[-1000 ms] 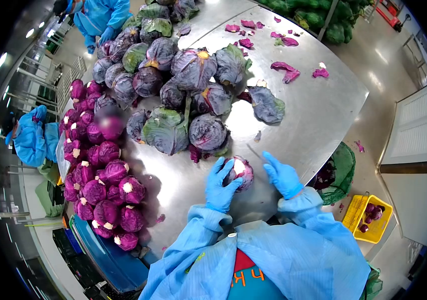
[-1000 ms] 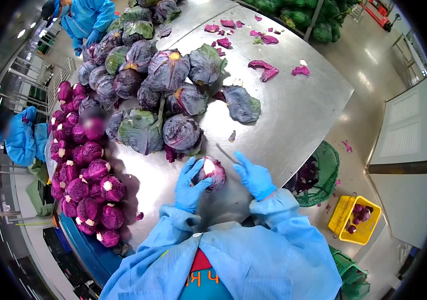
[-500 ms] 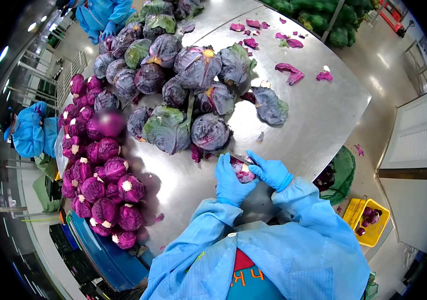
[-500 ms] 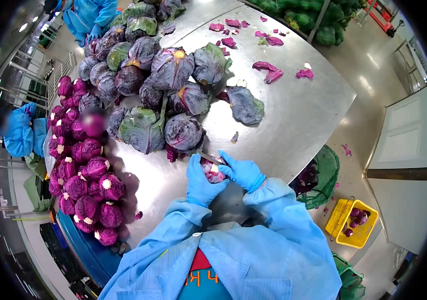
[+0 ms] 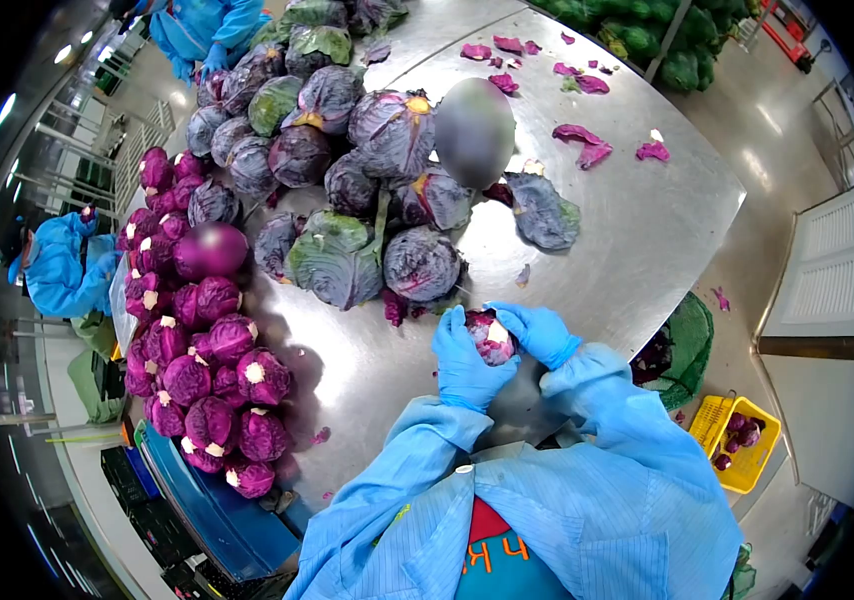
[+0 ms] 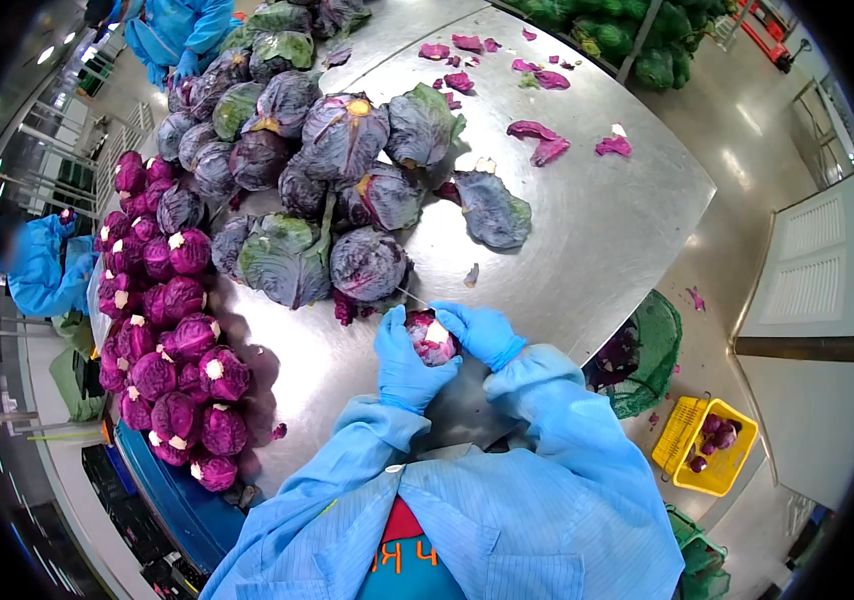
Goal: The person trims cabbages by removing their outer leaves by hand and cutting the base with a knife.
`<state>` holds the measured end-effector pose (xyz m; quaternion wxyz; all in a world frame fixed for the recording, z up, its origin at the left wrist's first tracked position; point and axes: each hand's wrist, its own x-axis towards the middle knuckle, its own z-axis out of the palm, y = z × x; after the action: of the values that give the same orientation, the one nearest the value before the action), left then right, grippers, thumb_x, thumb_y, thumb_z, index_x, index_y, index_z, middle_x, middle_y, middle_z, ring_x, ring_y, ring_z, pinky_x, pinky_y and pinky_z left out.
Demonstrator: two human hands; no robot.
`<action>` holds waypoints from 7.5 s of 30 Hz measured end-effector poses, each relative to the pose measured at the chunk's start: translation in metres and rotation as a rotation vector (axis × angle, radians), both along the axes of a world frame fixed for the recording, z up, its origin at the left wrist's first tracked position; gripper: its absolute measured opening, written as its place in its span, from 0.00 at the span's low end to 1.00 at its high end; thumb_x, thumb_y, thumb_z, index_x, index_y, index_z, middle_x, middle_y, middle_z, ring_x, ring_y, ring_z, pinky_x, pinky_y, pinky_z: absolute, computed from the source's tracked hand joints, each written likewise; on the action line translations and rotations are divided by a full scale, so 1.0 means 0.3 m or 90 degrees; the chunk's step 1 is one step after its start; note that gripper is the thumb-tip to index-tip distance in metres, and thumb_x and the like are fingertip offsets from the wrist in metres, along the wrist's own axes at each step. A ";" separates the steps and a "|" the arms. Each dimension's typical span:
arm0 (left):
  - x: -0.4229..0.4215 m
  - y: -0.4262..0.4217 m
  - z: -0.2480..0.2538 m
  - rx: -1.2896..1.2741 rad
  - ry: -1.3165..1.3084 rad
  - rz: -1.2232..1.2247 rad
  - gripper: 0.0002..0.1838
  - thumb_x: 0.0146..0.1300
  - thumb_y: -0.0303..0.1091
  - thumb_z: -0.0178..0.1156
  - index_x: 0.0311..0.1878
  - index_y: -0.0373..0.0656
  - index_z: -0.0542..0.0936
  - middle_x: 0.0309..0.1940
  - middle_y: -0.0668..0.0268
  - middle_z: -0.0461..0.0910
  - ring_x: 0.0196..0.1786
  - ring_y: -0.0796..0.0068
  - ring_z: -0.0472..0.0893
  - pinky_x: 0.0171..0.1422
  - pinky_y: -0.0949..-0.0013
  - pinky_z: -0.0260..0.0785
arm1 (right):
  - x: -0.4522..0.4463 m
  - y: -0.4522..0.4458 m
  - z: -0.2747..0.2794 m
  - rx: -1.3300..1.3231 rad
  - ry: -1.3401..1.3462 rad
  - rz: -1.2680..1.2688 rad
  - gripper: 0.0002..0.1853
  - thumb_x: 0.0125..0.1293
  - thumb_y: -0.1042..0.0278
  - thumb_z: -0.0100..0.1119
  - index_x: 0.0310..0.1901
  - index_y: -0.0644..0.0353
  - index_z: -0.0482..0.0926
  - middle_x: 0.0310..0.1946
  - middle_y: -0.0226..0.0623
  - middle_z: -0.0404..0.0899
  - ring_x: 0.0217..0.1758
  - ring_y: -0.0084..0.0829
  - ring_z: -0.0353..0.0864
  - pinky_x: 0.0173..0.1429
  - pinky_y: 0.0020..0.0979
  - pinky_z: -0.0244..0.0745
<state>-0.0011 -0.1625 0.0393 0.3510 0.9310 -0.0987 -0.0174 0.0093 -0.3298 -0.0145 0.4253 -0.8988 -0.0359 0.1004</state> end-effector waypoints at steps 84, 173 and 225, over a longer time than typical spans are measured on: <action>-0.127 0.117 0.000 -0.022 -0.071 -0.084 0.55 0.36 0.36 0.76 0.69 0.43 0.55 0.65 0.43 0.57 0.65 0.40 0.62 0.69 0.49 0.59 | -0.057 0.047 0.232 -0.034 0.128 0.063 0.14 0.61 0.53 0.56 0.38 0.56 0.77 0.32 0.47 0.80 0.36 0.50 0.80 0.40 0.46 0.74; 0.023 0.048 -0.075 -0.155 0.031 -0.248 0.54 0.42 0.44 0.75 0.70 0.36 0.56 0.67 0.47 0.59 0.68 0.47 0.63 0.72 0.52 0.56 | -0.167 0.093 0.461 0.632 0.256 -0.269 0.23 0.57 0.69 0.71 0.55 0.61 0.77 0.37 0.29 0.79 0.36 0.19 0.77 0.41 0.23 0.75; -0.008 0.064 -0.003 -0.075 0.153 -0.060 0.57 0.33 0.52 0.77 0.65 0.33 0.61 0.61 0.44 0.64 0.62 0.45 0.68 0.67 0.52 0.62 | -0.105 -0.011 0.153 0.154 0.054 -0.251 0.21 0.63 0.46 0.64 0.44 0.57 0.84 0.26 0.37 0.79 0.27 0.29 0.77 0.37 0.31 0.75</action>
<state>-0.0034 -0.1432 0.0383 0.4131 0.8944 -0.1003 -0.1391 -0.0222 -0.3331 0.0315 0.5425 -0.8258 0.1463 0.0485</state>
